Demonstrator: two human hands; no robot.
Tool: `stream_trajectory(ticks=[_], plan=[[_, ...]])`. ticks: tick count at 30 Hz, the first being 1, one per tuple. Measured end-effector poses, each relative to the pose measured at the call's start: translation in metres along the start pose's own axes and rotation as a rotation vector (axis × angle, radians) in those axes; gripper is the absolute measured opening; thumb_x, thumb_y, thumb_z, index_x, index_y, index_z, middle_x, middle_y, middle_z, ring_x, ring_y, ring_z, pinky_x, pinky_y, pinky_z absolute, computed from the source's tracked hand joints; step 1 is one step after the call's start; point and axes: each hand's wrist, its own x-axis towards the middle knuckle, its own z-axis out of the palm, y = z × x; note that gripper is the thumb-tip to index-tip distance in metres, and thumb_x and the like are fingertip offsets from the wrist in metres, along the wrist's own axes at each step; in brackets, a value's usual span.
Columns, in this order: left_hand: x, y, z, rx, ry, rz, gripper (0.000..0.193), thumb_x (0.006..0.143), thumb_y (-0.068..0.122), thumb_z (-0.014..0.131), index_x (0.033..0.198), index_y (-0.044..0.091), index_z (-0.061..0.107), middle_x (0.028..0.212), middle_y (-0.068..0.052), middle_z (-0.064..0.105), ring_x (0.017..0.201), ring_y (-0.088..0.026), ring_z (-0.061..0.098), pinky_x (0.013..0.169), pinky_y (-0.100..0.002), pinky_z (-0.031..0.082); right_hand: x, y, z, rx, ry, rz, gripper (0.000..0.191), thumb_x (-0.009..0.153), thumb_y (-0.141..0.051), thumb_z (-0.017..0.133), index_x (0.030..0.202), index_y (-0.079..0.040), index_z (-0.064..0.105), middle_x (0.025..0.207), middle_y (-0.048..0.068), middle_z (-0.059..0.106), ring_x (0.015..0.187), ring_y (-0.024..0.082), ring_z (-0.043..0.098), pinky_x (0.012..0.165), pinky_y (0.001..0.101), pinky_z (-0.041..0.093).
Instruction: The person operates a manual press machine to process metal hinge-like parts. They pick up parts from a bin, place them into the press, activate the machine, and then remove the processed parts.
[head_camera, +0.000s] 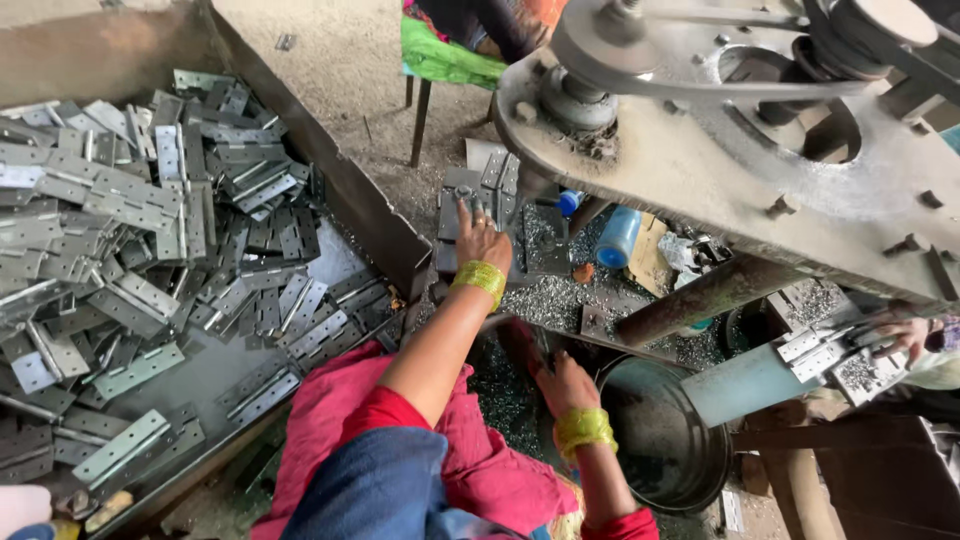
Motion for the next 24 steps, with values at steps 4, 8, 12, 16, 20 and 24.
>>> stream_trajectory(ticks=[4,8,12,16,20,24], plan=[[-0.003,-0.003,0.011,-0.086,0.079,-0.04,0.038,0.101,0.017,0.045,0.132,0.01,0.067,0.162,-0.012,0.038,0.152,-0.031,0.027,0.123,-0.063,-0.002,-0.029,-0.001,0.036,0.147,0.053,0.016,0.057,0.086,-0.049,0.067,0.123,-0.007,0.062,0.101,0.029,0.071,0.099,0.048,0.066,0.081,0.0553,0.053],[-0.007,-0.004,0.009,-0.116,-0.073,-0.028,0.039,0.099,0.014,0.045,0.132,0.009,0.067,0.167,-0.008,0.029,0.157,-0.032,0.016,0.122,-0.065,-0.002,-0.024,0.002,0.026,0.057,0.012,0.084,0.051,0.087,-0.051,0.067,0.112,-0.007,0.066,0.1,0.026,0.072,0.101,0.047,0.067,0.084,0.0549,0.053],[0.009,-0.003,0.002,-0.109,-0.075,-0.062,0.041,0.101,0.018,0.044,0.136,0.008,0.064,0.168,-0.009,0.028,0.158,-0.033,0.014,0.121,-0.065,-0.002,0.003,-0.004,-0.009,0.018,-0.028,-0.039,0.05,0.088,-0.049,0.067,0.114,-0.007,0.065,0.099,0.027,0.072,0.101,0.046,0.068,0.084,0.0538,0.054],[0.025,-0.002,0.008,-0.067,-0.02,-0.094,0.046,0.103,0.022,0.041,0.142,0.006,0.058,0.164,-0.01,0.033,0.155,-0.033,0.017,0.121,-0.066,-0.002,-0.009,-0.003,0.007,0.014,0.015,0.02,0.05,0.085,-0.051,0.068,0.112,-0.009,0.067,0.099,0.025,0.072,0.099,0.047,0.068,0.084,0.0544,0.054],[0.024,-0.003,0.013,-0.089,-0.013,-0.084,0.049,0.099,0.02,0.041,0.145,0.007,0.053,0.164,-0.01,0.03,0.154,-0.033,0.019,0.119,-0.066,-0.002,-0.022,0.01,0.051,0.108,0.054,0.035,0.053,0.087,-0.051,0.067,0.117,-0.008,0.065,0.098,0.026,0.072,0.097,0.047,0.067,0.079,0.0559,0.054],[0.02,-0.003,0.002,-0.107,-0.059,-0.065,0.047,0.102,0.019,0.04,0.146,0.007,0.054,0.167,-0.008,0.029,0.156,-0.033,0.02,0.121,-0.067,-0.001,-0.017,0.016,0.056,0.068,-0.021,0.083,0.05,0.088,-0.051,0.067,0.114,-0.008,0.068,0.1,0.024,0.074,0.1,0.045,0.069,0.083,0.0538,0.055]])
